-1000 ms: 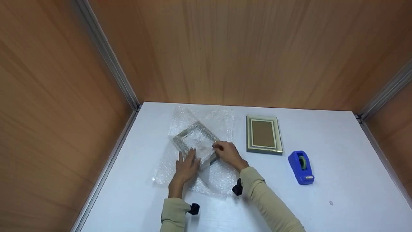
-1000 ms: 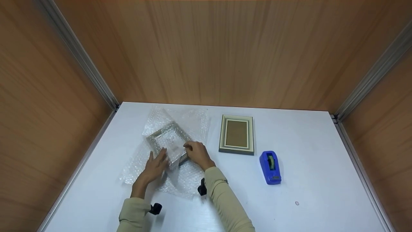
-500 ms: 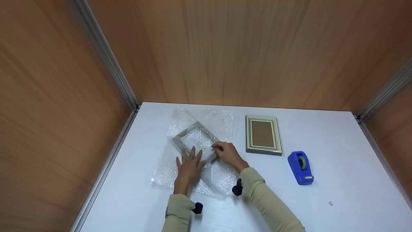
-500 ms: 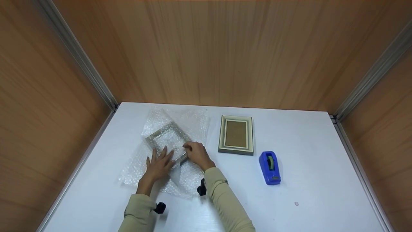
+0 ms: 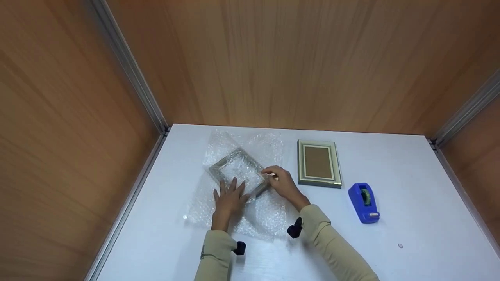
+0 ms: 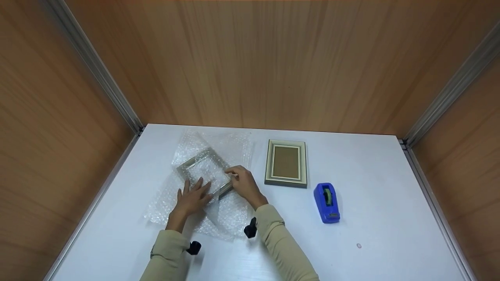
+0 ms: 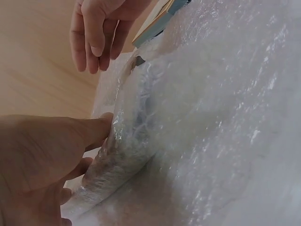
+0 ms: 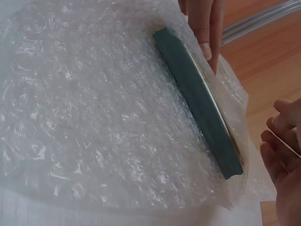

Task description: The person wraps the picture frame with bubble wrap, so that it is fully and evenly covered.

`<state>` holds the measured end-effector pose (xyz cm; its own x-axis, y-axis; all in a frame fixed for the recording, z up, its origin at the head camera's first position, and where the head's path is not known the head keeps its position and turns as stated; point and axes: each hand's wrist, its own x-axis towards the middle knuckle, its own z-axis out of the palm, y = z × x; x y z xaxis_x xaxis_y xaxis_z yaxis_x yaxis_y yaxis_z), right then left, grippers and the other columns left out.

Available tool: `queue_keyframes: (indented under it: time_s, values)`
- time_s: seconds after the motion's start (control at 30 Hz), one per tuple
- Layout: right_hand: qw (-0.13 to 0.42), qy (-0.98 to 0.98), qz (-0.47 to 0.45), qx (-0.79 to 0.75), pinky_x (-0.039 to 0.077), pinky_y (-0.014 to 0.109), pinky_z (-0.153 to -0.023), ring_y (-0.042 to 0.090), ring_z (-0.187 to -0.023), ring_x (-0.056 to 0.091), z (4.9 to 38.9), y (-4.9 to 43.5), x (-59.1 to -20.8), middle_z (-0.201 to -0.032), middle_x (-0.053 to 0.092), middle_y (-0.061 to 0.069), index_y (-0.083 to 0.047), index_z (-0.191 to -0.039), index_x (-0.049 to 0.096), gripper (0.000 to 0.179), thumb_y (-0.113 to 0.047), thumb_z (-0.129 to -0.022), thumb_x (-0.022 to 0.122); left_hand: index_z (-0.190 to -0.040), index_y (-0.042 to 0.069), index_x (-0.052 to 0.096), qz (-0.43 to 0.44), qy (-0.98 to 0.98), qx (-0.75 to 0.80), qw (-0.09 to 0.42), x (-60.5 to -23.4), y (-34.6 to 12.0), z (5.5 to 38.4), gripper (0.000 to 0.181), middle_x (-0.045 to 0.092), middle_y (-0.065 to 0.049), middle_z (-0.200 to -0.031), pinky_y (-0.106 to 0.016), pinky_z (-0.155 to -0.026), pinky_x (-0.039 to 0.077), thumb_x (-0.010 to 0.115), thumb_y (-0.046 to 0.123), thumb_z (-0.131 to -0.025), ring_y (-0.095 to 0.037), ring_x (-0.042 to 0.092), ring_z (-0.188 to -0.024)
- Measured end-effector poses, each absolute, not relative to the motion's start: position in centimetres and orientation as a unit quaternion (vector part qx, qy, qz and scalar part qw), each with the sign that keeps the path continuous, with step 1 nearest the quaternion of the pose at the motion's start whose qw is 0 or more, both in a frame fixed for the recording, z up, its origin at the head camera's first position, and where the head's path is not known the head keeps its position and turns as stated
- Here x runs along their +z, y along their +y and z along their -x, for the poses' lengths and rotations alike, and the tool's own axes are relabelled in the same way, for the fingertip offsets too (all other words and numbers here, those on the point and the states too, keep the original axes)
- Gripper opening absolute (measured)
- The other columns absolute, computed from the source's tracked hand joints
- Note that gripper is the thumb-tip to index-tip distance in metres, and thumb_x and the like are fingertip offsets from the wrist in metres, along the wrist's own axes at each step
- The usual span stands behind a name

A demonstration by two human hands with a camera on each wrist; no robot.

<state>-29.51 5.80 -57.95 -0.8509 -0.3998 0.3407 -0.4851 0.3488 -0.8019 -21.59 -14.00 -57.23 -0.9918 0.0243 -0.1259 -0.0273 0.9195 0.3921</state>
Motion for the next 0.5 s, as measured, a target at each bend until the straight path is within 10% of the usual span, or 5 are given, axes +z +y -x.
queue_keyframes:
  time_s: [0.5]
  values:
    - [-0.021,-0.864,-0.295,0.408,0.046,0.043,-0.089,0.030,-0.108,0.054,26.6,9.9,-58.1,-0.111,0.060,0.009,-0.005,-0.110,0.063,0.037,0.015,-0.081,0.052,-0.138,0.022,0.043,0.005,0.978,0.196,0.065,-56.9,-13.9,21.8,0.052,0.027,-0.009,-0.150,-0.066,-0.105,0.008,0.045,0.047,-0.092,-0.044,0.004,-0.137]
